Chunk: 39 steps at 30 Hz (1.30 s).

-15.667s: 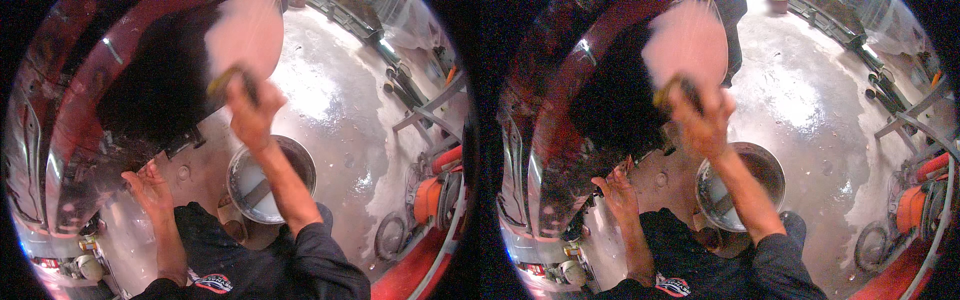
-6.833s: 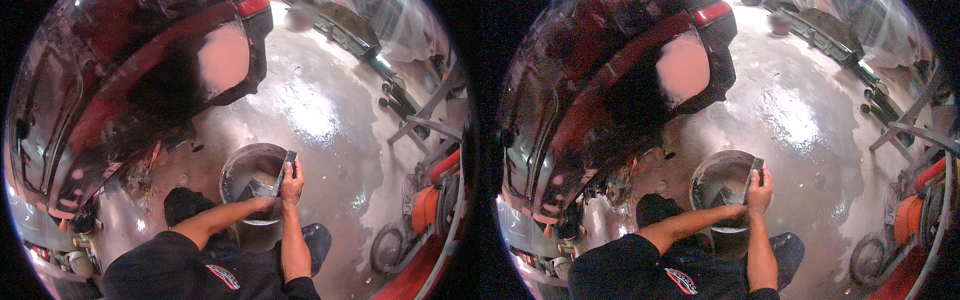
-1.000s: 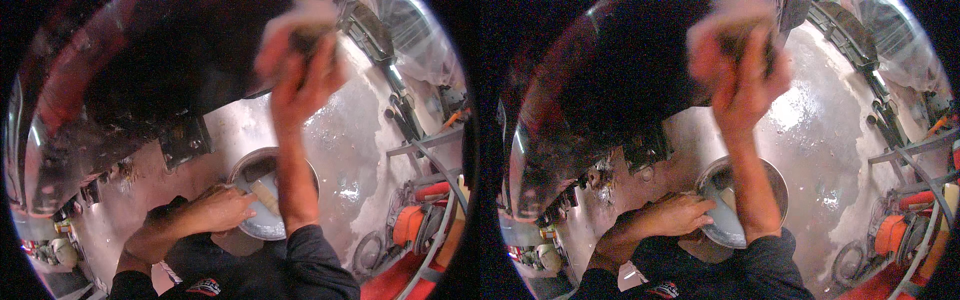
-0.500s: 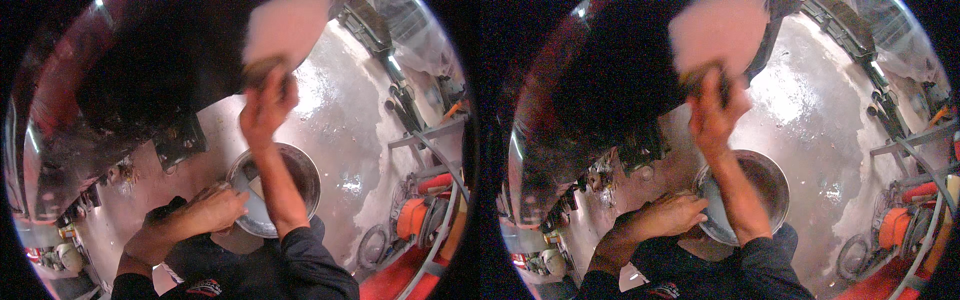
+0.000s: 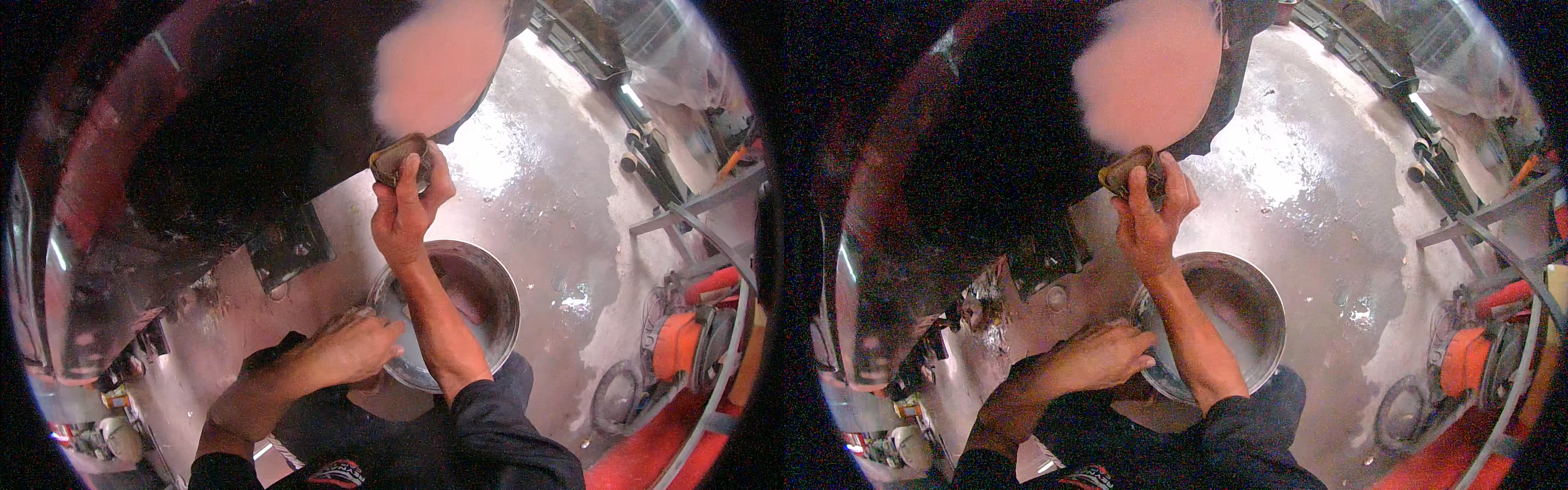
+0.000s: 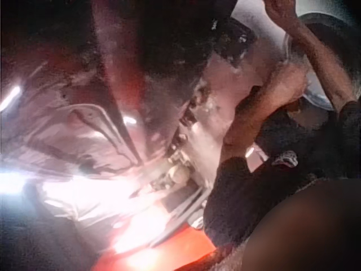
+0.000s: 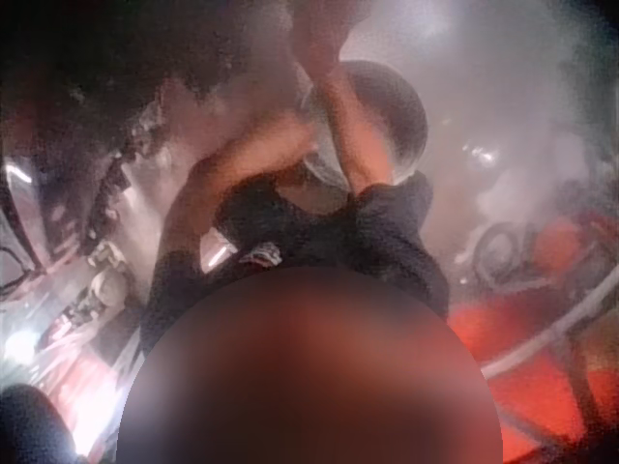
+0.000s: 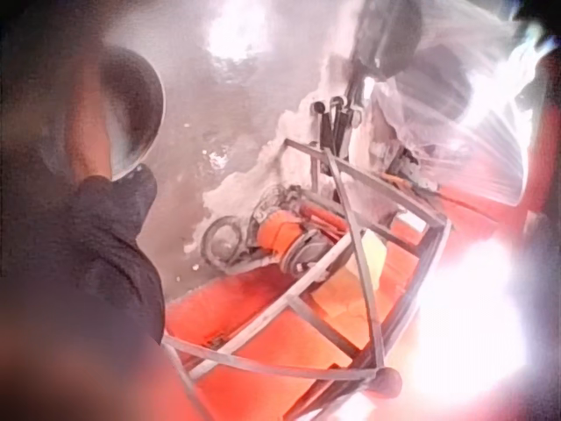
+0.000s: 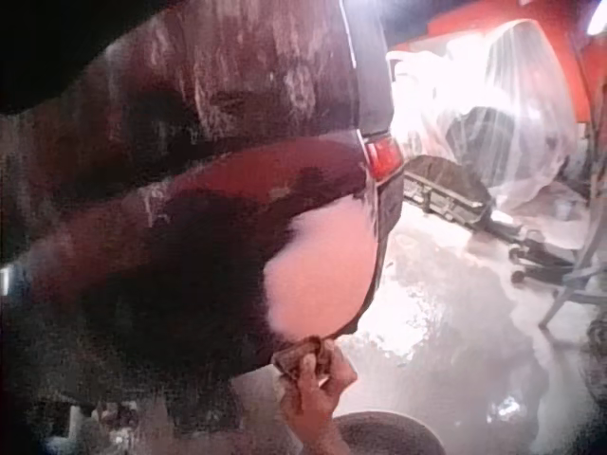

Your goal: The person sands a detached car bumper with a sanding block, repeatedly dipping it into a bucket of water. The person alternates between sanding and wiping the surface with a hand.

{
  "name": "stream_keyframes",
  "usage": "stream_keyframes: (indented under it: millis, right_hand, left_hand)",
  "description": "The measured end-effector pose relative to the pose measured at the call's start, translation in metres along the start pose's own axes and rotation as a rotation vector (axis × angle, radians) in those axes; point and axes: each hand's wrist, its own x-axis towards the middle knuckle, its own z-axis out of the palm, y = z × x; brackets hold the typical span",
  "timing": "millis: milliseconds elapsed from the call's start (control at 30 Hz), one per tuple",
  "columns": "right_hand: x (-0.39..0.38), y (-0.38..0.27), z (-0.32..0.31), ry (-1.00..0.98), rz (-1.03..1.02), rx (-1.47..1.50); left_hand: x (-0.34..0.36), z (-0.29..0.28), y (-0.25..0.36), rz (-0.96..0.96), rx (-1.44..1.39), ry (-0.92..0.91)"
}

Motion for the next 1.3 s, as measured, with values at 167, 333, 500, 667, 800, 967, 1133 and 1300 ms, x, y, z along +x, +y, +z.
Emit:
stream_keyframes:
  millis: [167, 333, 500, 667, 800, 967, 1133, 1300]
  right_hand:
    - [0.099, 0.028, -0.021, 0.141, -0.086, -0.125]
    - [0.034, 0.008, -0.009, 0.064, 0.076, -0.060]
    - [0.029, 0.012, -0.002, 0.084, -0.017, -0.006]
    - [0.108, 0.023, -0.015, 0.209, -0.057, -0.065]
    - [0.004, -0.005, 0.000, -0.003, 0.000, 0.073]
    - [0.088, 0.023, -0.017, 0.157, -0.029, -0.080]
    - [0.072, 0.018, -0.014, 0.174, 0.082, -0.101]
    - [0.045, 0.005, -0.014, 0.042, 0.044, -0.006]
  left_hand:
    - [-0.001, -0.001, 0.004, -0.040, -0.058, -0.056]
    - [0.001, 0.006, 0.002, -0.029, -0.001, -0.020]
    - [0.001, 0.007, -0.008, 0.030, -0.035, 0.029]
    - [-0.001, 0.001, 0.005, -0.016, -0.051, -0.016]
    - [0.001, 0.011, -0.002, 0.032, 0.008, 0.036]
    - [0.004, 0.008, 0.006, 0.012, -0.005, -0.029]
    - [0.007, 0.006, 0.011, 0.031, 0.006, -0.008]
    - [0.014, 0.005, 0.004, 0.067, 0.058, 0.004]
